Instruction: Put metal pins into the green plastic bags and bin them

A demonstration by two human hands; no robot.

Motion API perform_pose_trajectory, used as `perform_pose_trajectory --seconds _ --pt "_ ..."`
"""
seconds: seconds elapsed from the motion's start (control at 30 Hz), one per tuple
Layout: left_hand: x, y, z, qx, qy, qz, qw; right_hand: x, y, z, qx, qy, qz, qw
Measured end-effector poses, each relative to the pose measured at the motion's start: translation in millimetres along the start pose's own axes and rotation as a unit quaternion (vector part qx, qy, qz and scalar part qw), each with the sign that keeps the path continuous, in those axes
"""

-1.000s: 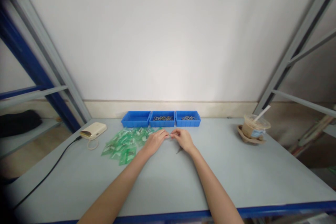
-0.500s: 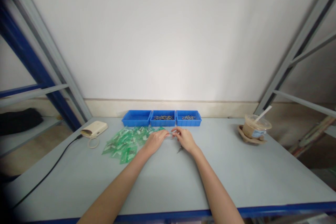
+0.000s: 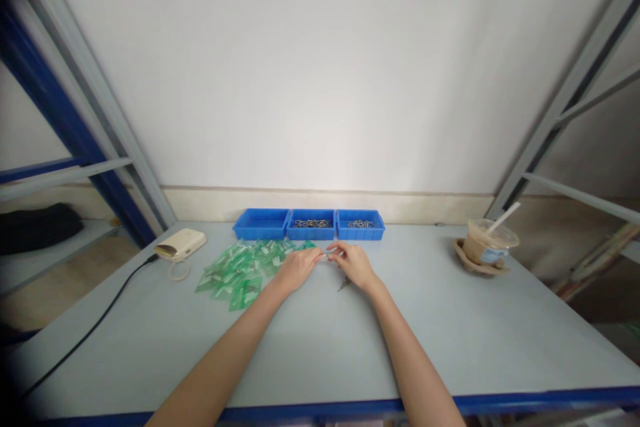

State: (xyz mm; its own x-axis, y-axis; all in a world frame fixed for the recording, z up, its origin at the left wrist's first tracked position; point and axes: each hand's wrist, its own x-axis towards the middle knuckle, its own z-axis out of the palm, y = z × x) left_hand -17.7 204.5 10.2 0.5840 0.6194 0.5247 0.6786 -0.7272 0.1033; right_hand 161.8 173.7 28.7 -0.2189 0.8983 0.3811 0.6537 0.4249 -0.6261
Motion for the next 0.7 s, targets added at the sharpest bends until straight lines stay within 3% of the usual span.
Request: perform_pose_trajectory --seconds 0.7 --pt "0.0 4.4 -4.9 -0.031 -0.015 -0.014 0.999 -0.9 -2.1 -4.6 -0.037 -0.004 0.0 0.999"
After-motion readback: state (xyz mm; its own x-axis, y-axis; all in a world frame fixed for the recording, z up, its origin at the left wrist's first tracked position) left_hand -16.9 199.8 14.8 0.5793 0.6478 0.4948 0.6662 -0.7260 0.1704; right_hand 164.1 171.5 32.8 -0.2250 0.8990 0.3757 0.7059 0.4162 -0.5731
